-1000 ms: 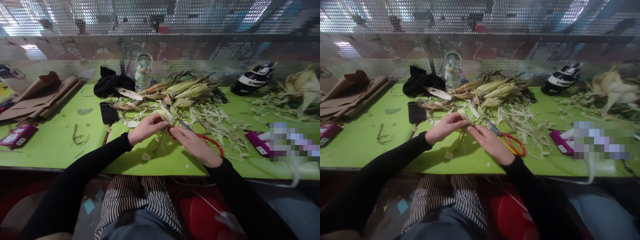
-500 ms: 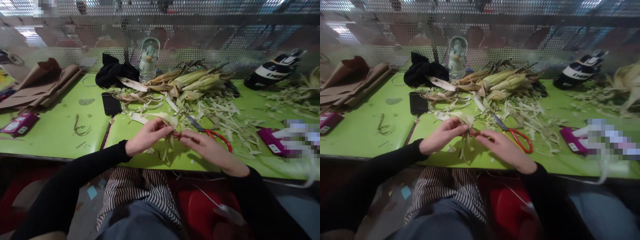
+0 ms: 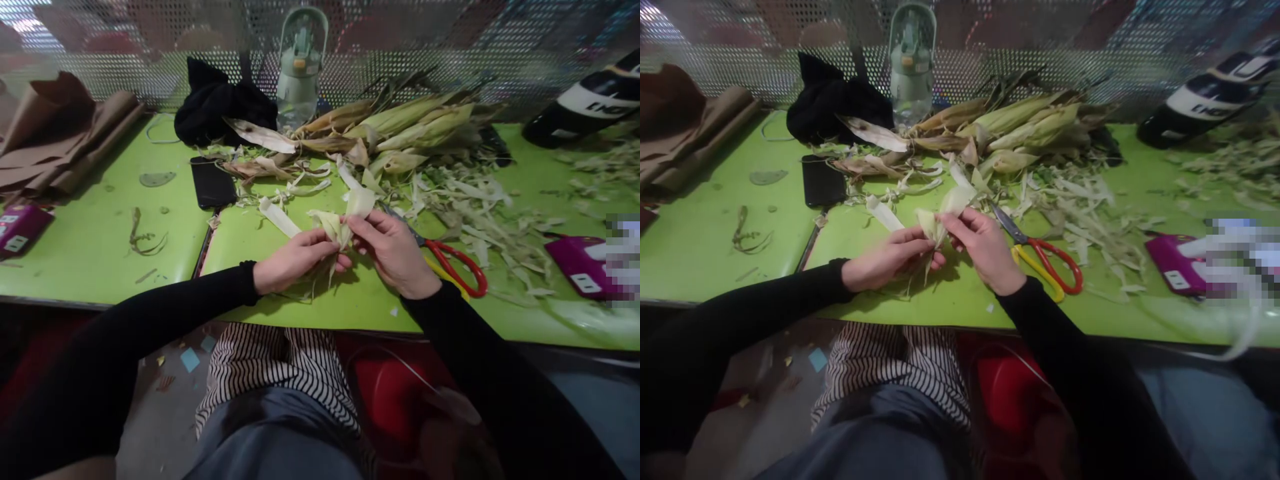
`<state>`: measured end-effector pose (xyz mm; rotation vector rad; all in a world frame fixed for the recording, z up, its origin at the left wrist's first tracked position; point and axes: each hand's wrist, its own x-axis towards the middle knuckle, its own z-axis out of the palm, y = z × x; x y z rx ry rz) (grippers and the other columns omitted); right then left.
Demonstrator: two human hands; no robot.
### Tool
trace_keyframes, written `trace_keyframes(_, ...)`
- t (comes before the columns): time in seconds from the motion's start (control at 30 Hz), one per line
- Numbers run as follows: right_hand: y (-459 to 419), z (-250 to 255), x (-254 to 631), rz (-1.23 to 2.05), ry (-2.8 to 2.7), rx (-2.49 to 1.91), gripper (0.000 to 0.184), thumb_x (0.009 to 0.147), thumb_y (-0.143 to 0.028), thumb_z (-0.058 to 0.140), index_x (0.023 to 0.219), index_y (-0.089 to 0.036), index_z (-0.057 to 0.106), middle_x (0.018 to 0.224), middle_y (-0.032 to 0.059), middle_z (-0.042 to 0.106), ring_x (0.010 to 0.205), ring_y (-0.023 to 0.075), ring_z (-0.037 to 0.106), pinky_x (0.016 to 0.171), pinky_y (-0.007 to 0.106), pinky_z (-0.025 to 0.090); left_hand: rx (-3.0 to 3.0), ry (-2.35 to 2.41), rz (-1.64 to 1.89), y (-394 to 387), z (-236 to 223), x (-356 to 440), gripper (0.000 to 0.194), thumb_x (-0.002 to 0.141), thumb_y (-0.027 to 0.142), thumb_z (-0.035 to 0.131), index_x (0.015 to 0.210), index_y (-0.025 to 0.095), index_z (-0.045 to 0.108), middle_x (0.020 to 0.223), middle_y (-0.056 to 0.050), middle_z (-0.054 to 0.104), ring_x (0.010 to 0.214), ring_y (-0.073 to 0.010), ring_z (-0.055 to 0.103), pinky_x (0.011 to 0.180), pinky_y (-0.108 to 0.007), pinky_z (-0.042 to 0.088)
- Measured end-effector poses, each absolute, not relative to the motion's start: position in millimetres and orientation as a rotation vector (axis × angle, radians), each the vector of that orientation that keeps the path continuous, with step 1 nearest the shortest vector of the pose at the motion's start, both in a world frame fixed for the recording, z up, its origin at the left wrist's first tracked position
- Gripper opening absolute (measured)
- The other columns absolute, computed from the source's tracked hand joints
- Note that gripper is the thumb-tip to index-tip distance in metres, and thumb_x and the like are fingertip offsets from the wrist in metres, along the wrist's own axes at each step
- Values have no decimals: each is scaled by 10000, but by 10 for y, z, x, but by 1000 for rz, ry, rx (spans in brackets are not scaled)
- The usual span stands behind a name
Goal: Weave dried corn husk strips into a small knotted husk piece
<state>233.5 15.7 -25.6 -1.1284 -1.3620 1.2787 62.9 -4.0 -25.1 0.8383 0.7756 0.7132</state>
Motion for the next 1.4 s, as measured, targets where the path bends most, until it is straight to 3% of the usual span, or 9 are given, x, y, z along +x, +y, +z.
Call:
trace_keyframes(0.17,138,-300,2346,1239,-1379,-1204,362,772,-549,783,707,-216,657,565,-49,502,494,78,418,436,222,335,800,633,761,-28,-324,624,127,938,173,627,826,124,591,773,-25,676,704,-84,644,757,-248,518)
trace_keyframes(0.43,107,-378,2425,1168,-1356,-1224,365,789,-575,764,780,-214,705,590,-35,552,501,82,452,429,224,338,712,658,802,-48,-368,638,92,988,166,530,962,117,604,806,-49,704,691,-82,658,732,-248,549)
trace_keyframes(0.7,87,-344,2391,1185,-1368,-1179,309,767,-529,786,840,-236,721,604,-47,541,528,96,467,454,238,357,806,625,843,-16,-428,643,72,923,153,637,940,137,568,810,-24,691,709,-79,652,715,-234,539)
trace_keyframes(0.87,132,-320,2401,1253,-1232,-1290,421,738,-609,777,658,-217,646,561,-32,541,463,80,436,403,228,296,839,666,1010,42,-414,636,91,933,110,598,970,163,533,790,-3,697,695,-77,652,690,-228,529)
trace_keyframes(1.0,157,-246,2464,1170,-1358,-1374,530,786,-676,705,553,-210,607,512,-18,495,442,79,393,399,244,250,850,681,1071,75,-398,622,88,941,127,583,910,170,513,776,0,687,810,-119,700,735,-254,524)
trace_keyframes(1.13,120,-85,2437,916,-1612,-1312,460,847,-668,645,728,-226,688,583,-20,514,499,98,410,463,265,297,942,662,1034,75,-428,617,139,892,100,643,908,174,526,720,27,638,929,-147,716,800,-254,504)
trace_keyframes(1.23,133,-14,2348,818,-1815,-1327,376,843,-592,696,836,-216,711,693,-1,602,593,119,493,544,279,371,1059,675,995,79,-463,626,188,855,91,682,929,170,528,796,17,675,787,-106,676,750,-248,491)
trace_keyframes(1.3,180,-25,2289,839,-1804,-1287,292,827,-501,740,850,-213,698,766,7,640,627,121,519,567,278,395,1121,700,997,87,-476,632,211,840,126,717,927,167,529,802,18,664,719,-88,633,708,-243,477)
trace_keyframes(1.4,275,-90,2233,1015,-1595,-1190,231,824,-434,736,842,-226,637,700,-25,600,520,90,446,479,258,345,1138,680,1013,104,-470,633,192,866,195,713,918,165,530,791,18,637,707,-89,620,704,-253,489)
